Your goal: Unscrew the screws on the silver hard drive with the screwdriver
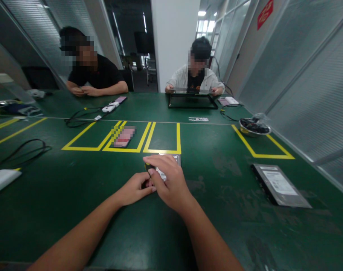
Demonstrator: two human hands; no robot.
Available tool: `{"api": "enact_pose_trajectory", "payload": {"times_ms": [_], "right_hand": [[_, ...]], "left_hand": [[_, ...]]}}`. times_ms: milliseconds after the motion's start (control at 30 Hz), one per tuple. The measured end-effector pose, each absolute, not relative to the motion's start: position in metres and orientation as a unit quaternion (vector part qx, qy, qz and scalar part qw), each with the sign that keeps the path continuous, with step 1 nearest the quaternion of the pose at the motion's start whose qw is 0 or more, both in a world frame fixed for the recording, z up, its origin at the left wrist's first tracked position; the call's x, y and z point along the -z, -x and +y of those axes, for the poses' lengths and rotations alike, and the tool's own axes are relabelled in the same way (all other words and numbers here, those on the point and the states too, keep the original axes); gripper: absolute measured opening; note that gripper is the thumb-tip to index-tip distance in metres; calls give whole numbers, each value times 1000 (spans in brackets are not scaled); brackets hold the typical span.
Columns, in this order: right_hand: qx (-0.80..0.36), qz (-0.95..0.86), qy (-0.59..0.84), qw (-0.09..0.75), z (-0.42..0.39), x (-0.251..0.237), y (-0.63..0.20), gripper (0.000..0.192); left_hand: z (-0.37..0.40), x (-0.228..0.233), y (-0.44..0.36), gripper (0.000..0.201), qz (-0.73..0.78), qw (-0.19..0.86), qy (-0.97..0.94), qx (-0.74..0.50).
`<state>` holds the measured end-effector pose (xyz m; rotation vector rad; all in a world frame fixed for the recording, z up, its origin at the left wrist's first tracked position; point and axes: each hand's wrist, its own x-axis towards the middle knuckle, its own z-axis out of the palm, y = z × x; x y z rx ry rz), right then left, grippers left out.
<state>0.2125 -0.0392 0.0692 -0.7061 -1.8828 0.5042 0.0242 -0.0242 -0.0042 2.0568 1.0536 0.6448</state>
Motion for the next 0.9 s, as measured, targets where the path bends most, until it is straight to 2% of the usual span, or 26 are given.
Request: {"api": "enact_pose_trajectory", "payload": {"times_ms": [167,333,533,700,900], "right_hand": [[-181,-738,338,556,-40,-65,-210,25],[-183,-753,307,553,-40,-66,-210,32],[-171,-742,342,551,-41,-67,-210,23],[-176,-752,314,552,-42,-68,-211,30],[-171,-739,339,557,-42,-67,-211,20]], "left_hand": [[-24,6,-24,10,410,358,-799,-254],[-24,5,-24,11,404,369,-798,-252],[-24,6,-24,12,415,355,-800,-248],[-23,7,-24,14,414,353,-802,-247],[-23,9,-24,13,422,349,-800,-244]]}}
